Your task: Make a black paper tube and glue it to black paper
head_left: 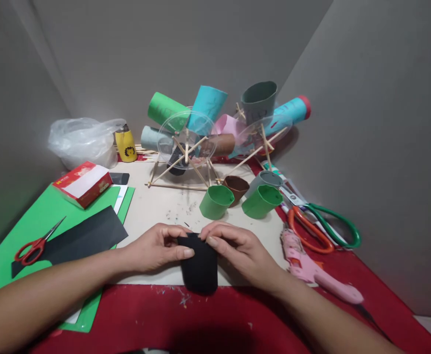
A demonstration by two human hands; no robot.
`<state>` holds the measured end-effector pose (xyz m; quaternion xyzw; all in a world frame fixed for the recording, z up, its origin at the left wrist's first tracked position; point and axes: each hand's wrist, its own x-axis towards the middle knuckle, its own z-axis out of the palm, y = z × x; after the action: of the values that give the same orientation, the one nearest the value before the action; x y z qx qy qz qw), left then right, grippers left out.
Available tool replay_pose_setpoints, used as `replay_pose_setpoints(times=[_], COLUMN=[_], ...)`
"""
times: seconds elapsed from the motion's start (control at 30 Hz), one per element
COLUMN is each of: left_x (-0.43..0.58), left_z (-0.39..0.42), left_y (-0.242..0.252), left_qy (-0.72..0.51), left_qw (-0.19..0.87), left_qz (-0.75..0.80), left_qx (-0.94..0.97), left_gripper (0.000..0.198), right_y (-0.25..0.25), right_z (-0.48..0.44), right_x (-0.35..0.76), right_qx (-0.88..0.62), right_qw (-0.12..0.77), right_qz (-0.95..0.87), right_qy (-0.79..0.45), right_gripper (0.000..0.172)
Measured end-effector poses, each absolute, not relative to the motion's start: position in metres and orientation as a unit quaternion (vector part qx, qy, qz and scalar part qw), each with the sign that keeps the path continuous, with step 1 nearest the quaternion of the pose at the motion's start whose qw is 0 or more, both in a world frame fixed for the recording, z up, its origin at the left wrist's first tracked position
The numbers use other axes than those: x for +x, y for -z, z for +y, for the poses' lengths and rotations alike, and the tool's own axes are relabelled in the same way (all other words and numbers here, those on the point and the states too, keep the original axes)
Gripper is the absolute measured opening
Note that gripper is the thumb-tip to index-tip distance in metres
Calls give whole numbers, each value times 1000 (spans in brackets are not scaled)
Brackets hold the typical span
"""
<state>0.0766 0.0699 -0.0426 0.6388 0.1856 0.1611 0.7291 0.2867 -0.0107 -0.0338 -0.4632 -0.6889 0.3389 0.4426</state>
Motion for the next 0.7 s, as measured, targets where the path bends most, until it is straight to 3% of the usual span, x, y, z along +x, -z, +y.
replay_pose_setpoints(times=[0.2,0.43,0.57,0.7], left_x=[76,78,80,81], left_z=[67,65,61,64], left_y=[43,42,38,37], left_qy=[-128,-134,-170,-257], left_qw=[704,687,726,763], left_qz=[166,160,209,272], left_qx=[678,696,632,527], left_gripper=[22,20,22,29], right_y=[32,31,31,30], right_z=[-11,-13,-14,-19], right_x=[287,283,281,285], right_qx=[-473,-460,-494,-560], right_qw=[376,371,431,559], right_qz=[-693,-723,-685,-551], right_qy=[-394,-358,-317,-266], right_gripper=[33,33,22,24])
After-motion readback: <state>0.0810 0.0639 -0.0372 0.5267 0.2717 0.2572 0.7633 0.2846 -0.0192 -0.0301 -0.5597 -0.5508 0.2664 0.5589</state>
